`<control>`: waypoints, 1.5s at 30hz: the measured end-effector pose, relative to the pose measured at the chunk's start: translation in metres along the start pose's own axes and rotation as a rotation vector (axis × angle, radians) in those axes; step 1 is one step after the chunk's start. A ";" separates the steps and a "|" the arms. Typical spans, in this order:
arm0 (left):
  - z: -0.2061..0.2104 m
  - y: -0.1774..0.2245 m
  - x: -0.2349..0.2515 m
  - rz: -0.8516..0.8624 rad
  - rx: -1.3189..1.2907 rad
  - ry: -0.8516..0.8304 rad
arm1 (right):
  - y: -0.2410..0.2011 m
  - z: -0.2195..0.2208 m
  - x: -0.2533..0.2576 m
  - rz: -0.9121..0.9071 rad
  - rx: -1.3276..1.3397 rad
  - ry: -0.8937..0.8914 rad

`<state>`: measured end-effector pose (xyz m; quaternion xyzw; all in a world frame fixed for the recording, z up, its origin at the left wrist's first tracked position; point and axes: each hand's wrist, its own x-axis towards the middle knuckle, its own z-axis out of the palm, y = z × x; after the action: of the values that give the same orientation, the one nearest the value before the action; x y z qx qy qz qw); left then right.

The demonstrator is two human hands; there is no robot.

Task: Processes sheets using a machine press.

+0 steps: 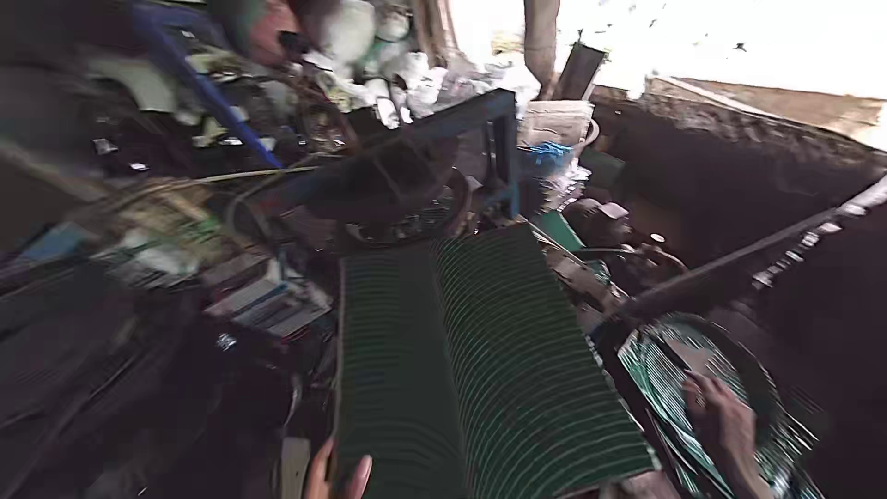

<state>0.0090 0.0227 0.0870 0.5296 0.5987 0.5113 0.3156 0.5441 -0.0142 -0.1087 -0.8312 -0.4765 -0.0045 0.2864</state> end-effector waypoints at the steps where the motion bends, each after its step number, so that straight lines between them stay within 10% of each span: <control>1: 0.005 0.006 0.021 -0.084 -0.015 0.015 | -0.003 -0.008 0.010 -0.024 0.015 0.044; 8: 0.013 0.025 0.208 -0.010 -0.117 -0.002 | -0.062 -0.035 0.044 -0.123 0.153 0.124; 12: -0.042 0.106 0.132 -0.140 0.110 -0.226 | -0.099 -0.039 0.046 -0.202 0.356 0.110; 17: -0.042 0.018 0.131 0.109 -0.138 -0.128 | -0.146 -0.037 0.044 -0.080 1.033 -0.195; 22: -0.002 0.016 0.134 0.043 -0.283 0.187 | -0.186 -0.025 0.060 -0.292 0.953 -0.030; 32: 0.065 -0.006 0.364 -0.033 0.192 0.256 | -0.166 -0.029 0.042 -0.334 0.750 0.077; 45: 0.048 -0.005 0.368 -0.045 0.233 0.271 | -0.160 -0.016 0.141 -0.249 0.376 0.336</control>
<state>-0.0368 0.3885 0.1291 0.4754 0.7027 0.4979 0.1799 0.4980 0.1504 0.0192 -0.6860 -0.5134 -0.0889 0.5079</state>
